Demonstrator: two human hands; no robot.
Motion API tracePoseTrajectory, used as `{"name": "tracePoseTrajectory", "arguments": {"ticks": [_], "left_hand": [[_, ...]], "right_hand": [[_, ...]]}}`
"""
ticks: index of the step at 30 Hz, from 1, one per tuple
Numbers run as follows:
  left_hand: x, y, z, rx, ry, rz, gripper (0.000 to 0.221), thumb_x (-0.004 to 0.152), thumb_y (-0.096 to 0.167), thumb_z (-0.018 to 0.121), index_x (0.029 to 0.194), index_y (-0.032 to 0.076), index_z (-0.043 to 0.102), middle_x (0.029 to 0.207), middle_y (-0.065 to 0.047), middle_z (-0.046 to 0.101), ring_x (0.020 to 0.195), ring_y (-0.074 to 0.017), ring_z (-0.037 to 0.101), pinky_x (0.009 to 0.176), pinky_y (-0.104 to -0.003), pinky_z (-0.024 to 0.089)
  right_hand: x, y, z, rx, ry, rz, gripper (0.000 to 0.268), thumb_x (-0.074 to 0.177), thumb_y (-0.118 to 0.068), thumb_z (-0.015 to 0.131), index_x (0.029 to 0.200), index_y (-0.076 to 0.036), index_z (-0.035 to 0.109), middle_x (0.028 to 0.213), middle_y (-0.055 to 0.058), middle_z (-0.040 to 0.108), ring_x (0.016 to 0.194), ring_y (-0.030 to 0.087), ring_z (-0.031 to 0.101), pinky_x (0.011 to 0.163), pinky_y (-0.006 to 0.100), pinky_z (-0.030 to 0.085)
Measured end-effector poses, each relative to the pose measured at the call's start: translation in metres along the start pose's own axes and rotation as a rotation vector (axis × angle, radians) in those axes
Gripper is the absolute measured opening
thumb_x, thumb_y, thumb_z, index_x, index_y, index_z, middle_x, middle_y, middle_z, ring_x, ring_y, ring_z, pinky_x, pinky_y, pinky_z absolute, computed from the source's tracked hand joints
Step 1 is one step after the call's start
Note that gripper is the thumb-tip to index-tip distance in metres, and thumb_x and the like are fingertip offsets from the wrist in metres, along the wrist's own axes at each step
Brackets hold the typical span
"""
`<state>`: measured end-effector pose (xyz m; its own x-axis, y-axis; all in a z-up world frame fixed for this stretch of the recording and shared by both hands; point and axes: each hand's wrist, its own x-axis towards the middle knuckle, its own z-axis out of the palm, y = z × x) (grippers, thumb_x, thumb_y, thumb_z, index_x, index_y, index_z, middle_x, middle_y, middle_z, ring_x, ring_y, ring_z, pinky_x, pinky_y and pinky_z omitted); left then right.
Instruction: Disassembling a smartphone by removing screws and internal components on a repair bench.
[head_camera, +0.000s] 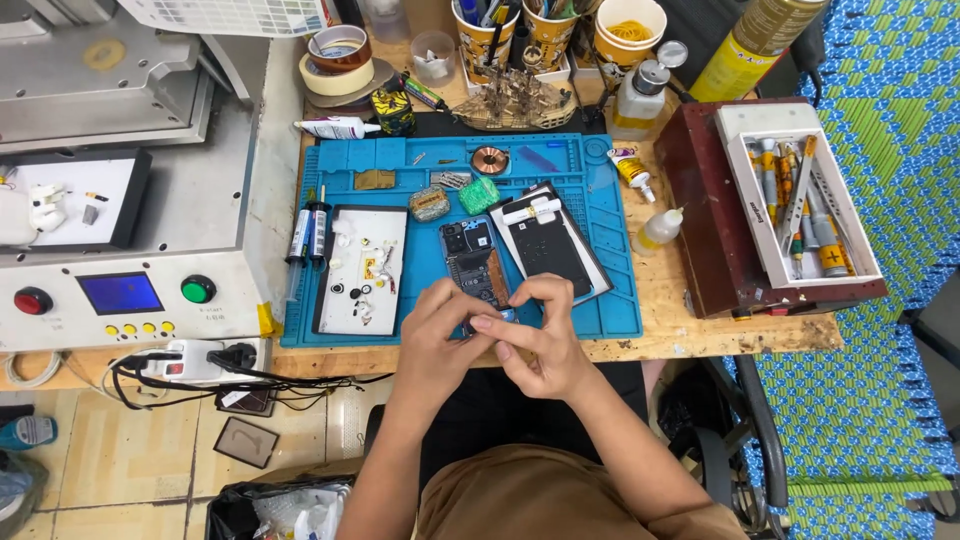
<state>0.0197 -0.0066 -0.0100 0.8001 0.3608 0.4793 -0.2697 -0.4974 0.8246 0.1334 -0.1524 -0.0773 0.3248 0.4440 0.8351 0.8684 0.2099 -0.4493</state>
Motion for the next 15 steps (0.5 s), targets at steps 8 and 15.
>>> {"name": "tracePoseTrajectory", "arguments": {"ticks": [8, 15], "left_hand": [[-0.01, 0.053, -0.002, -0.125, -0.172, -0.13, 0.061, 0.103, -0.008, 0.058, 0.163, 0.002, 0.05, 0.141, -0.026, 0.074, 0.127, -0.0497, 0.07, 0.104, -0.062, 0.059], [-0.071, 0.019, 0.018, 0.05, 0.278, 0.048, 0.027, 0.111, 0.004, 0.058, 0.133, 0.0, 0.072, 0.078, -0.006, 0.079, 0.081, -0.0213, 0.081, 0.092, -0.038, 0.066]], "right_hand": [[0.002, 0.003, 0.0, -0.025, 0.012, 0.048, 0.035, 0.11, -0.041, 0.057, 0.135, -0.031, 0.08, 0.123, 0.009, 0.048, 0.119, 0.035, 0.044, 0.122, 0.058, 0.033], [0.01, -0.007, -0.009, -0.13, -0.064, 0.007, 0.041, 0.122, -0.05, 0.04, 0.147, -0.028, 0.062, 0.131, 0.014, 0.049, 0.123, 0.031, 0.055, 0.108, 0.05, 0.041]]}}
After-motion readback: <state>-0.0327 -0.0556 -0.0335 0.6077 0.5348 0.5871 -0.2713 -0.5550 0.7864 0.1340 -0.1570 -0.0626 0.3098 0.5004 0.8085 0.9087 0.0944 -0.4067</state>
